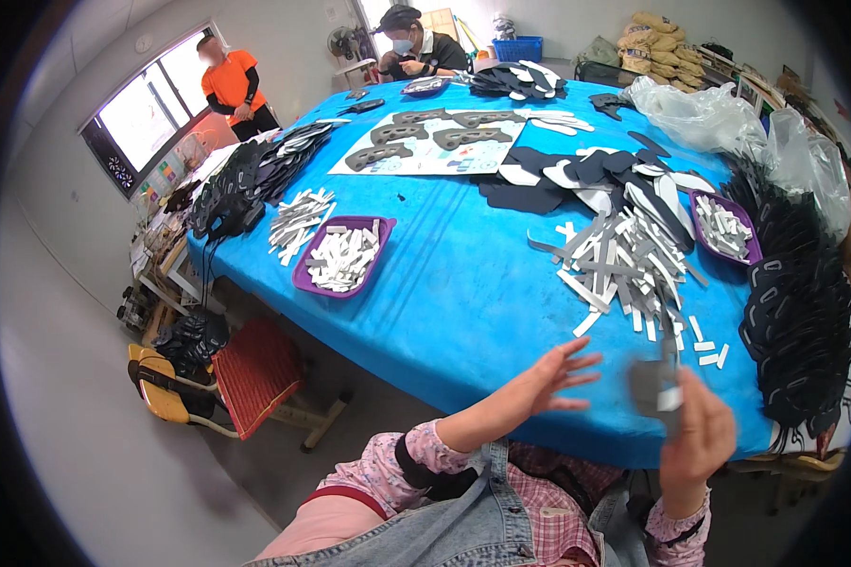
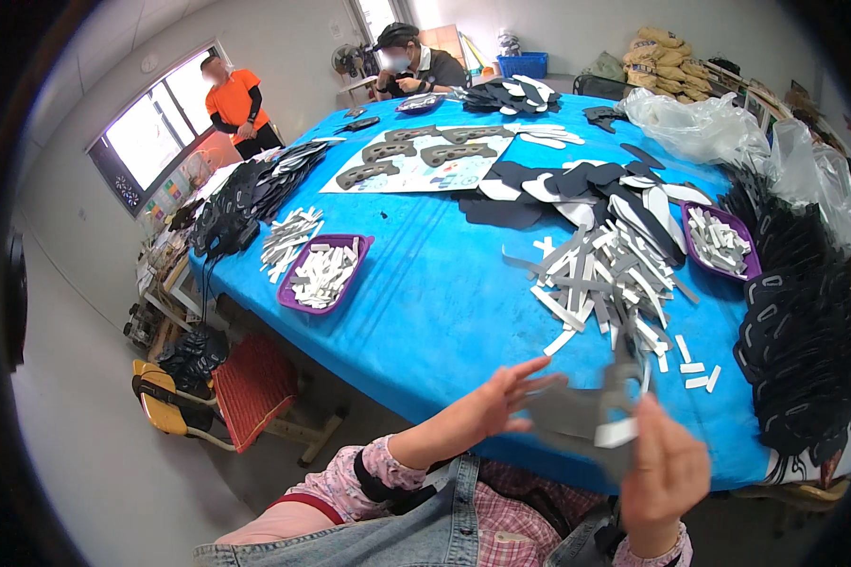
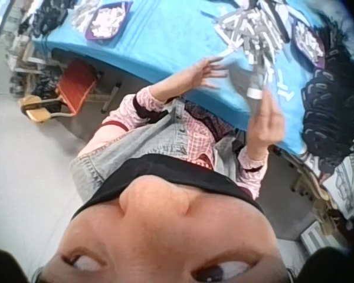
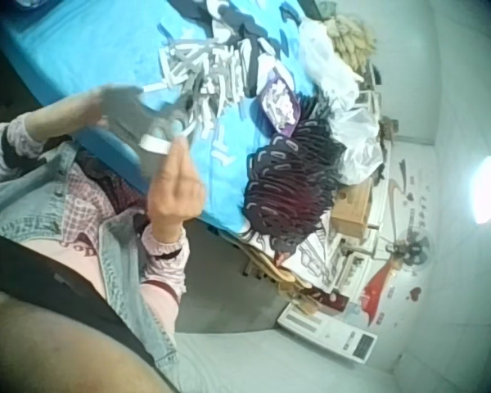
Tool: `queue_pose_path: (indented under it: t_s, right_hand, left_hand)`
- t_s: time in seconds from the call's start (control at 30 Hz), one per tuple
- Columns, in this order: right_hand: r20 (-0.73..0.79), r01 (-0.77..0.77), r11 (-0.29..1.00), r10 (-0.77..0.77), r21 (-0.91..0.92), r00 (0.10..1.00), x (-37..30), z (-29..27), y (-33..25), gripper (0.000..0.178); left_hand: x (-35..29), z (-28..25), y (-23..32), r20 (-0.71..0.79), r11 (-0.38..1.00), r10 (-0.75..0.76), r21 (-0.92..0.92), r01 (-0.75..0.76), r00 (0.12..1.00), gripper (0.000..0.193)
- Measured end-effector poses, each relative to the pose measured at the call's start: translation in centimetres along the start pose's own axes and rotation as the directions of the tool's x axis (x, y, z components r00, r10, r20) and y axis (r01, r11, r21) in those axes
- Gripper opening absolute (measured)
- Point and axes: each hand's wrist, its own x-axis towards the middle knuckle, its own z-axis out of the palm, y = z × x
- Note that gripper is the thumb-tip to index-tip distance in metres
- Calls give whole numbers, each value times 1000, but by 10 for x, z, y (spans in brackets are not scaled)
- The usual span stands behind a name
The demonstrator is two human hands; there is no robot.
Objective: Assembling shoe upper components by applying adhesive strips and lining up material layers.
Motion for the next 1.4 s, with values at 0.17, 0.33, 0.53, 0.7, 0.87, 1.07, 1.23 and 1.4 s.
queue_pose_path:
  t_s: [0.17, 0.33, 0.53, 0.7, 0.87, 1.07, 1.23, 1.4]
  right_hand:
    - [579, 68, 908, -320, 413, 750, 4, 23, -20, 61]
    - [515, 29, 799, -415, 601, 750, 44, 32, 9, 52]
    - [495, -36, 952, -125, 303, 860, 113, 70, 109, 29]
    - [622, -317, 915, 98, 251, 777, 125, 143, 204, 33]
    - [585, -307, 951, 223, 46, 780, 108, 222, 237, 43]
    - [571, -312, 943, 193, 117, 798, 89, 234, 238, 47]
    - [584, -279, 944, 127, 177, 802, 85, 224, 240, 50]
    - [691, -270, 959, 142, 80, 708, 106, 212, 221, 54]
  left_hand:
    - [17, -28, -1, 338, 835, -173, -448, 320, 925, 77]
    - [46, -72, -9, 483, 769, -304, -384, 511, 821, 73]
    - [65, -65, 11, 331, 917, -397, 103, 386, 856, 73]
    - [99, -50, 10, 494, 940, -336, 231, 252, 802, 70]
    - [110, -32, 26, 408, 693, -325, 716, -78, 853, 61]
    - [90, -13, 10, 452, 241, -90, 874, -421, 887, 78]
    - [55, 14, -10, 419, -45, -95, 904, -425, 903, 109]
    - [58, 5, -14, 346, 37, -13, 938, -345, 938, 107]
